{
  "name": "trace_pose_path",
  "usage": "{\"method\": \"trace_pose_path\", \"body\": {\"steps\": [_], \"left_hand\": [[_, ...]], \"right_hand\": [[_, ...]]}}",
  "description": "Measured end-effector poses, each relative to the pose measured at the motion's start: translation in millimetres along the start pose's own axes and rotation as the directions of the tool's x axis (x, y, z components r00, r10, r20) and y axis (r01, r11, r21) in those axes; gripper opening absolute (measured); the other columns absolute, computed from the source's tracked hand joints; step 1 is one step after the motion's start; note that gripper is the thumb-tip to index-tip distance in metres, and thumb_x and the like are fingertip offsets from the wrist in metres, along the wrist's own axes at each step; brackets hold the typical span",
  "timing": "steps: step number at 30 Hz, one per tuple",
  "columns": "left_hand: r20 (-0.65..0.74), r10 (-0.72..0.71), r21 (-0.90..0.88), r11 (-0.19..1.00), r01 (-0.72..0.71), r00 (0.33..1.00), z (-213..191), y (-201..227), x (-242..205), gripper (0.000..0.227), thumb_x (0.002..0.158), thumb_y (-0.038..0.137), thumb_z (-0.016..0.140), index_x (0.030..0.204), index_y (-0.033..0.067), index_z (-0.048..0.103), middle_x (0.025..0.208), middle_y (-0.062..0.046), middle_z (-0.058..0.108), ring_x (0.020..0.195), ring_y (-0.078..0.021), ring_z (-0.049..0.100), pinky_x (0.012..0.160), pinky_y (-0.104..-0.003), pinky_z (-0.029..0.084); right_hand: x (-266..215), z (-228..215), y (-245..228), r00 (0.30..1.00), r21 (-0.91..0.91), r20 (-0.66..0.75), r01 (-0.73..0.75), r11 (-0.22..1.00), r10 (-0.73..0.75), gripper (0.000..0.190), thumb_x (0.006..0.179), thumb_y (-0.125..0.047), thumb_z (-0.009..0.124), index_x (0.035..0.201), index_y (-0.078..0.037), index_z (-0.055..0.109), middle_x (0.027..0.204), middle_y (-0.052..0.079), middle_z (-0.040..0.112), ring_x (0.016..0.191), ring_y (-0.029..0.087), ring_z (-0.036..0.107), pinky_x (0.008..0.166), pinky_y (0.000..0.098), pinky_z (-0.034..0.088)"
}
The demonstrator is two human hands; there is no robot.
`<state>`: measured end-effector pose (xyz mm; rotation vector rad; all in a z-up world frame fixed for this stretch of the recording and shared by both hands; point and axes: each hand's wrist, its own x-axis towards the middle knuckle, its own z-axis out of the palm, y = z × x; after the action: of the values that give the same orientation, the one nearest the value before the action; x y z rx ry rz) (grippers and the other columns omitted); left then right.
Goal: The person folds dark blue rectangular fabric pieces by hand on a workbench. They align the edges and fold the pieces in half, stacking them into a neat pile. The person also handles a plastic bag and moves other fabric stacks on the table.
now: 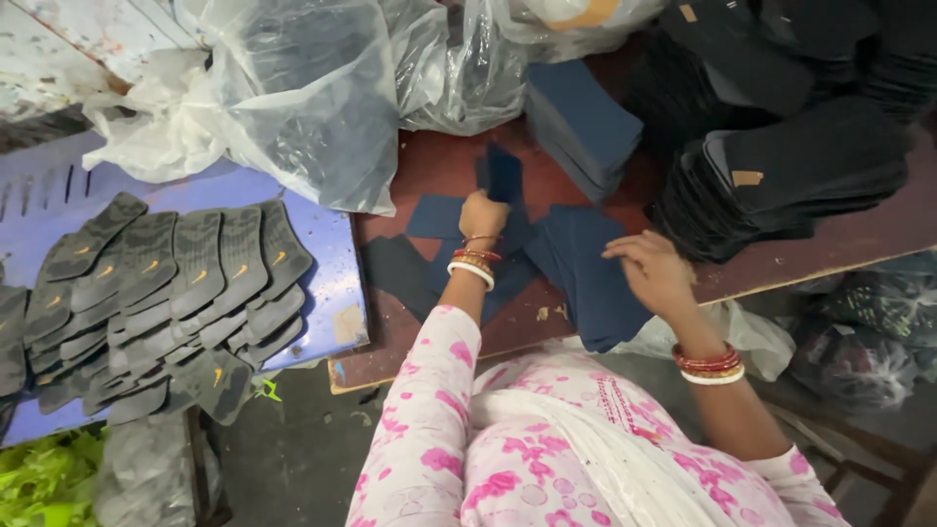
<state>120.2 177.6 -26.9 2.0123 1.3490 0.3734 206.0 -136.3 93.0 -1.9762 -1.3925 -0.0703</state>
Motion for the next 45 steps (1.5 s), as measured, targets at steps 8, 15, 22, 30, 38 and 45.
{"method": "trace_pose_path", "body": {"steps": [8, 15, 22, 30, 38, 45], "left_hand": [[-0.078, 0.260, -0.717, 0.657, -0.235, 0.962, -29.7, 1.4, -93.6, 0.026, 0.103, 0.017, 0.067, 0.092, -0.0052, 0.059, 0.077, -0.011, 0.058, 0.071, -0.0183, 0.051, 0.064, -0.034, 0.045], [-0.118, 0.344, -0.500, 0.790, -0.355, 0.931, -56.3, -1.2, -127.8, 0.038, 0.102, 0.035, 0.061, 0.107, -0.0005, 0.072, 0.103, -0.015, 0.074, 0.097, -0.0275, 0.069, 0.086, -0.040, 0.054], [-0.215, 0.200, 0.269, 0.953, -0.139, 0.956, -65.3, 22.2, -96.8, 0.065, 0.079, 0.056, 0.076, 0.104, -0.0033, 0.067, 0.111, -0.023, 0.064, 0.106, -0.0422, 0.063, 0.082, -0.050, 0.055], [-0.291, 0.349, -0.346, 0.830, -0.438, 0.891, -48.0, 14.5, -54.7, 0.017, 0.079, 0.005, 0.066, 0.095, 0.0085, 0.066, 0.100, -0.013, 0.074, 0.098, -0.0334, 0.070, 0.087, -0.043, 0.056], [-0.084, 0.935, -0.514, 0.255, -0.819, 0.344, -89.4, 72.3, -160.5, 0.020, 0.073, -0.004, 0.071, 0.079, 0.0104, 0.059, 0.098, -0.001, 0.077, 0.099, -0.0259, 0.072, 0.094, -0.044, 0.052], [-0.173, 0.754, -0.042, 0.637, -0.770, 0.634, -111.6, 37.2, -114.2, 0.038, 0.087, 0.004, 0.070, 0.124, 0.0090, 0.067, 0.124, -0.014, 0.070, 0.116, -0.0343, 0.063, 0.102, -0.046, 0.050]], "right_hand": [[18.7, 23.9, -27.3, 0.973, 0.465, 0.076, -0.228, 0.856, 0.218, 0.025, 0.098, -0.006, 0.064, 0.123, -0.006, 0.068, 0.114, 0.008, 0.074, 0.103, 0.018, 0.071, 0.090, 0.0294, 0.054], [-9.0, 30.2, 10.4, 0.899, 0.629, 0.119, -0.397, 0.669, 0.421, 0.055, 0.095, -0.012, 0.066, 0.148, -0.003, 0.053, 0.123, 0.012, 0.072, 0.107, 0.013, 0.066, 0.093, 0.0275, 0.052], [-40.1, -12.4, 2.5, 0.991, -0.160, -0.050, -0.132, 0.978, 0.125, 0.074, 0.081, -0.023, 0.082, 0.145, 0.000, 0.053, 0.126, 0.029, 0.060, 0.112, 0.042, 0.059, 0.093, 0.0462, 0.048], [-55.1, -23.6, -0.6, 0.879, 0.249, 0.080, -0.475, 0.844, 0.470, 0.048, 0.090, -0.021, 0.070, 0.135, -0.008, 0.062, 0.122, 0.016, 0.065, 0.106, 0.025, 0.069, 0.091, 0.0385, 0.058], [-31.4, -39.4, 13.0, 0.812, 0.812, 0.427, -0.538, 0.226, 0.397, 0.054, 0.100, -0.035, 0.054, 0.145, -0.005, 0.052, 0.120, 0.009, 0.070, 0.105, 0.015, 0.069, 0.094, 0.0277, 0.053], [-30.1, -11.2, 11.3, 0.743, 0.663, 0.574, -0.669, 0.336, 0.345, 0.065, 0.084, -0.011, 0.074, 0.147, -0.007, 0.057, 0.117, 0.008, 0.069, 0.102, 0.015, 0.066, 0.091, 0.0291, 0.054]]}}
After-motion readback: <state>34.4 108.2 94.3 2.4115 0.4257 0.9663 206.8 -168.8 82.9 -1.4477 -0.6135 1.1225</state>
